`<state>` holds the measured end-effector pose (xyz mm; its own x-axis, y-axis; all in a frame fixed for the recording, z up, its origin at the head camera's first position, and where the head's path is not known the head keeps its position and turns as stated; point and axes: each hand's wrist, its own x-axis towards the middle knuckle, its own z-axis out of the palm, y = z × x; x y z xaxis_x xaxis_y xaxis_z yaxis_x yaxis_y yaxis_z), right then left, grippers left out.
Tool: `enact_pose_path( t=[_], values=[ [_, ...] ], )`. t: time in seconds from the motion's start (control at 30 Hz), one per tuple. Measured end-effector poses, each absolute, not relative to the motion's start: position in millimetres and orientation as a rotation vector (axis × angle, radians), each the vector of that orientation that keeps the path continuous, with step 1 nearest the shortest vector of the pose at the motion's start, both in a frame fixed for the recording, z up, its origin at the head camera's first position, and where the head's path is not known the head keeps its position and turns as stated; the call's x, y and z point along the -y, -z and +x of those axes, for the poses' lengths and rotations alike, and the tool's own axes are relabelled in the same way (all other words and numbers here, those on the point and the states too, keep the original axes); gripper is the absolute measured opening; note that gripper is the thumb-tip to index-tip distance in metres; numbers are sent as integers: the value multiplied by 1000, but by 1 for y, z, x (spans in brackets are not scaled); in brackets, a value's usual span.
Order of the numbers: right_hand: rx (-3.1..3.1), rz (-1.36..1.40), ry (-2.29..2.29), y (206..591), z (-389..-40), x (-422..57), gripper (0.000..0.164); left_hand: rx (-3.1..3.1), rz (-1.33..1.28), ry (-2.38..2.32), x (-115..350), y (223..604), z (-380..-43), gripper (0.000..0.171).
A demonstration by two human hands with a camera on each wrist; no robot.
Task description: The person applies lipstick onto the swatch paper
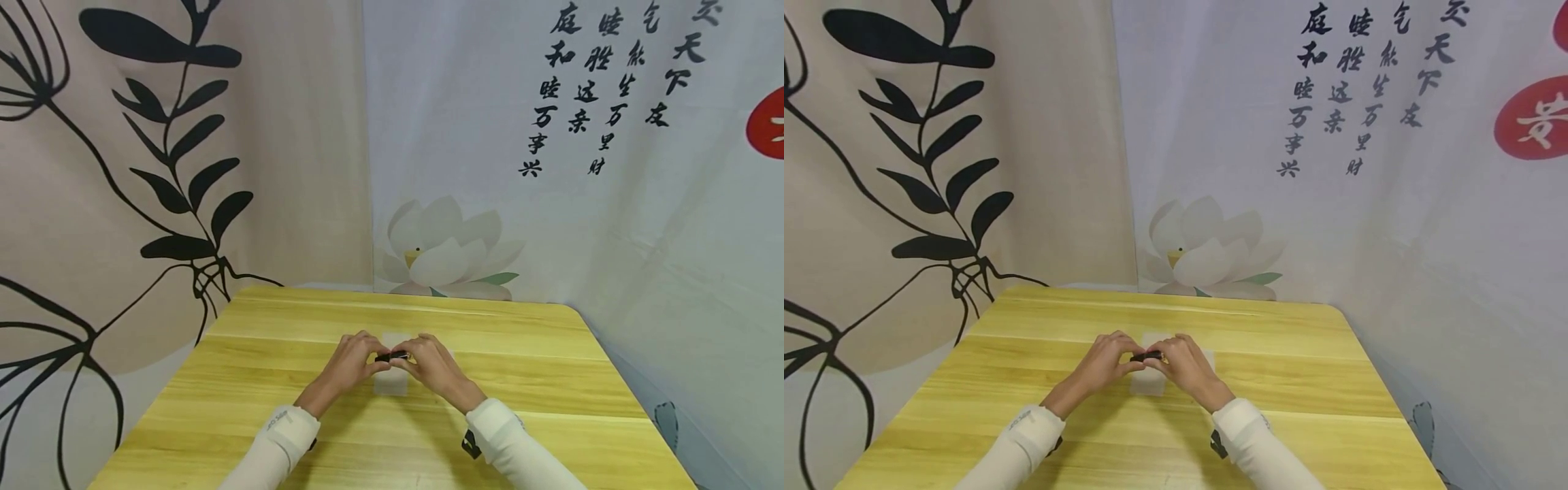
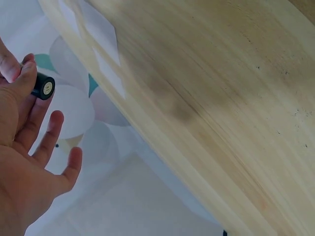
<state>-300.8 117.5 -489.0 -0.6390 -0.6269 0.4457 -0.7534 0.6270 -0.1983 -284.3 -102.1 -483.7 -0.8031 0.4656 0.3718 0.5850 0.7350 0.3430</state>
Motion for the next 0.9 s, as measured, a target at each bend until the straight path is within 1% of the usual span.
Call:
enact_pose_path(
  t=[0.47,0.9],
  values=[
    [2502,1156,-572,485,-299,-120,21,2693,-860,630,103,482,-282,25],
    [2428,1161,-588,487,-297,-122,25,2702,-784,644,111,487,-282,24]
  ],
)
